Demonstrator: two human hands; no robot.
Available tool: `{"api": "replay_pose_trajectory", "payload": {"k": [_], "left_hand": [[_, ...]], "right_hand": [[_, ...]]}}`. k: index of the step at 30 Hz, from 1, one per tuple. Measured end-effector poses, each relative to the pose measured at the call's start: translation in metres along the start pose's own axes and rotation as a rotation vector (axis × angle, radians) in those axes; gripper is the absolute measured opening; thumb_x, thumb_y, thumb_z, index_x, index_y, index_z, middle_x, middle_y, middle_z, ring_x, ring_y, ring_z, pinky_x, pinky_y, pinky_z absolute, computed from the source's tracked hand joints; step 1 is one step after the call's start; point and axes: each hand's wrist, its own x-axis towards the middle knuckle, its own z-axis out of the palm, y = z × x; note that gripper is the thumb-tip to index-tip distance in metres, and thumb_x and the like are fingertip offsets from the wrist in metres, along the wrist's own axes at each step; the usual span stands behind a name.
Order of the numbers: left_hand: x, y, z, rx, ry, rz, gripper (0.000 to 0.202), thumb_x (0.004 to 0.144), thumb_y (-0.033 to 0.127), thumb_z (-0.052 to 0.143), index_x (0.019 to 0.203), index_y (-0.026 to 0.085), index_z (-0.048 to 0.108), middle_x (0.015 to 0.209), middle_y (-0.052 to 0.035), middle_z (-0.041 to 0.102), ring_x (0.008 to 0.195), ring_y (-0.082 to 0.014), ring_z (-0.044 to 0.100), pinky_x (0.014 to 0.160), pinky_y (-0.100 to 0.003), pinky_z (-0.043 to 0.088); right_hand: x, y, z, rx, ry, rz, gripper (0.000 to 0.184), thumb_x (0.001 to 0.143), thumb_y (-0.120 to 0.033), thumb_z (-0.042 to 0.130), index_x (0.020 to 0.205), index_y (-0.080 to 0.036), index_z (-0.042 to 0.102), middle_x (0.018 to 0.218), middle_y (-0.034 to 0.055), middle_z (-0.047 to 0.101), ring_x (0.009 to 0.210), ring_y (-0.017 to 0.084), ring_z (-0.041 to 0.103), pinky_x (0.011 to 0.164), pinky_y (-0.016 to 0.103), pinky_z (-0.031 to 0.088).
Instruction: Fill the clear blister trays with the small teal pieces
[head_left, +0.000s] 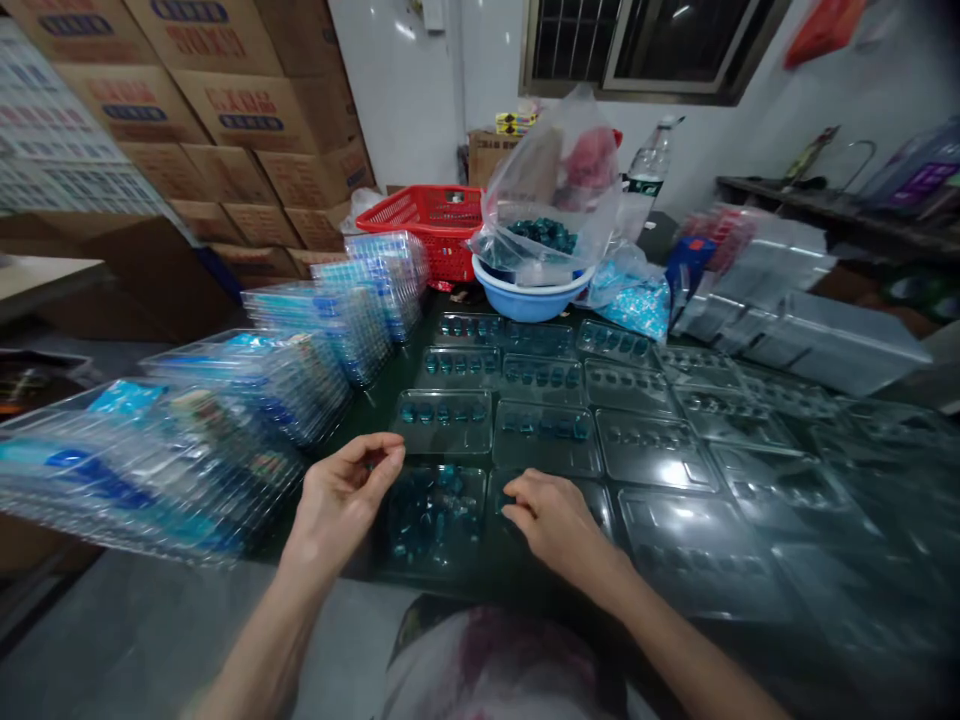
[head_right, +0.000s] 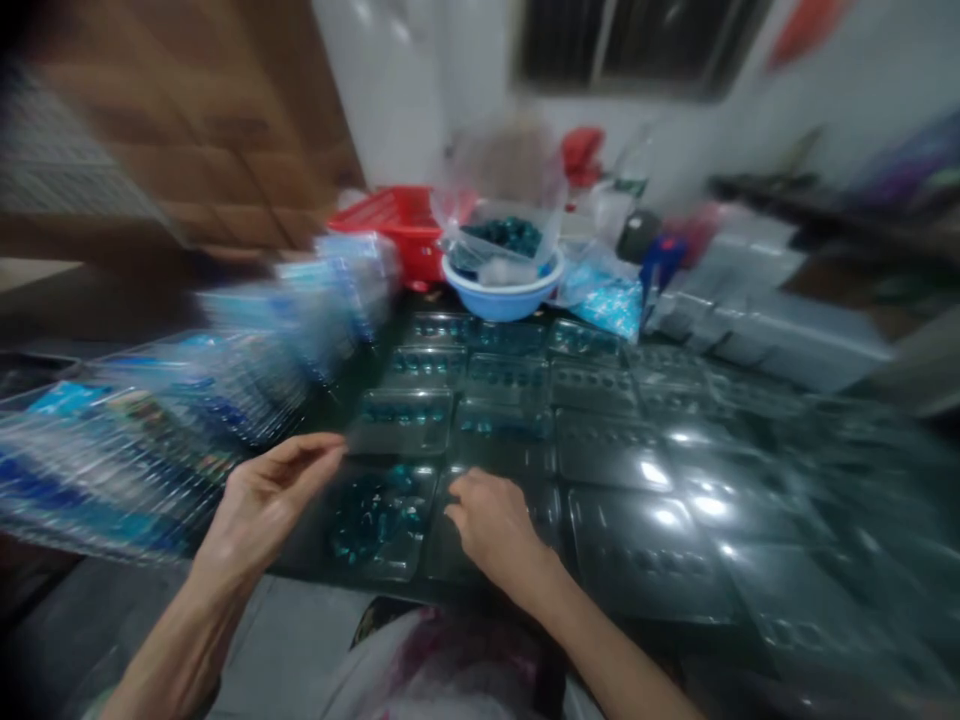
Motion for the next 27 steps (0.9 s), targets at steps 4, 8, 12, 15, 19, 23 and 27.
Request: {"api": "replay_pose_trajectory", "payload": {"k": [4, 8, 12, 15, 19, 23, 27], "left_hand": [[-0.002, -0.018, -0.011, 0.312, -0.069, 0.108, 0.025, 0.073, 0.033, 0.057, 0.091, 0.017, 0.062, 0.088, -0.0065, 0.064, 0.075, -0.0188, 0.058, 0.066, -0.028, 0.043], [0.004, -0.015, -0.001, 0.548, -0.216, 0.32, 0.022, 0.075, 0.028, 0.053, 0.093, 0.02, 0.064, 0.093, -0.0074, 0.065, 0.088, -0.0224, 0.055, 0.078, -0.033, 0.041], [0.02, -0.005, 0.02, 0.728, -0.423, 0.39, 0.024, 0.07, 0.018, 0.056, 0.091, 0.022, 0.066, 0.086, -0.008, 0.067, 0.087, -0.0256, 0.054, 0.079, -0.037, 0.036], [0.03, -0.003, 0.033, 0.734, -0.466, 0.378, 0.022, 0.063, 0.012, 0.059, 0.081, 0.022, 0.067, 0.075, -0.0069, 0.067, 0.079, -0.0253, 0.055, 0.077, -0.038, 0.034], [0.034, -0.001, 0.033, 0.652, -0.455, 0.348, 0.018, 0.063, 0.014, 0.059, 0.079, 0.021, 0.064, 0.071, -0.0037, 0.064, 0.073, -0.0213, 0.056, 0.072, -0.033, 0.038], [0.027, 0.011, 0.022, 0.428, -0.438, 0.258, 0.011, 0.072, 0.023, 0.056, 0.08, 0.017, 0.059, 0.075, -0.0035, 0.062, 0.068, -0.0163, 0.057, 0.063, -0.027, 0.043], [0.013, 0.022, 0.02, -0.087, -0.476, 0.036, 0.014, 0.069, 0.024, 0.064, 0.079, 0.015, 0.061, 0.075, -0.0034, 0.062, 0.071, -0.017, 0.058, 0.067, -0.028, 0.045]], "right_hand": [[0.002, -0.009, 0.007, -0.208, -0.1, 0.018, 0.013, 0.081, -0.021, 0.049, 0.074, -0.019, 0.06, 0.076, 0.0013, 0.059, 0.067, 0.014, 0.056, 0.055, 0.025, 0.032], [0.005, -0.012, 0.011, -0.287, -0.116, -0.024, 0.015, 0.08, -0.018, 0.048, 0.068, -0.019, 0.057, 0.075, 0.0017, 0.059, 0.067, 0.015, 0.056, 0.053, 0.025, 0.032], [0.003, -0.011, 0.011, -0.27, -0.113, -0.029, 0.013, 0.08, -0.017, 0.046, 0.075, -0.019, 0.057, 0.077, 0.0028, 0.059, 0.071, 0.016, 0.057, 0.057, 0.026, 0.035], [0.001, -0.011, 0.005, -0.202, -0.109, -0.016, 0.026, 0.08, -0.015, 0.046, 0.104, -0.021, 0.053, 0.085, 0.0044, 0.061, 0.078, 0.018, 0.057, 0.063, 0.027, 0.037], [0.001, -0.011, -0.005, -0.046, -0.034, 0.009, 0.041, 0.079, -0.016, 0.047, 0.119, -0.024, 0.043, 0.088, 0.004, 0.06, 0.078, 0.018, 0.056, 0.065, 0.028, 0.039], [0.01, -0.019, -0.007, 0.34, 0.143, 0.01, 0.031, 0.082, -0.021, 0.047, 0.113, -0.021, 0.05, 0.084, 0.0032, 0.058, 0.073, 0.016, 0.054, 0.066, 0.028, 0.041], [0.019, -0.036, -0.006, 0.717, 0.152, -0.017, 0.028, 0.081, -0.021, 0.048, 0.108, -0.021, 0.056, 0.085, 0.0028, 0.058, 0.072, 0.014, 0.053, 0.063, 0.025, 0.042]]}}
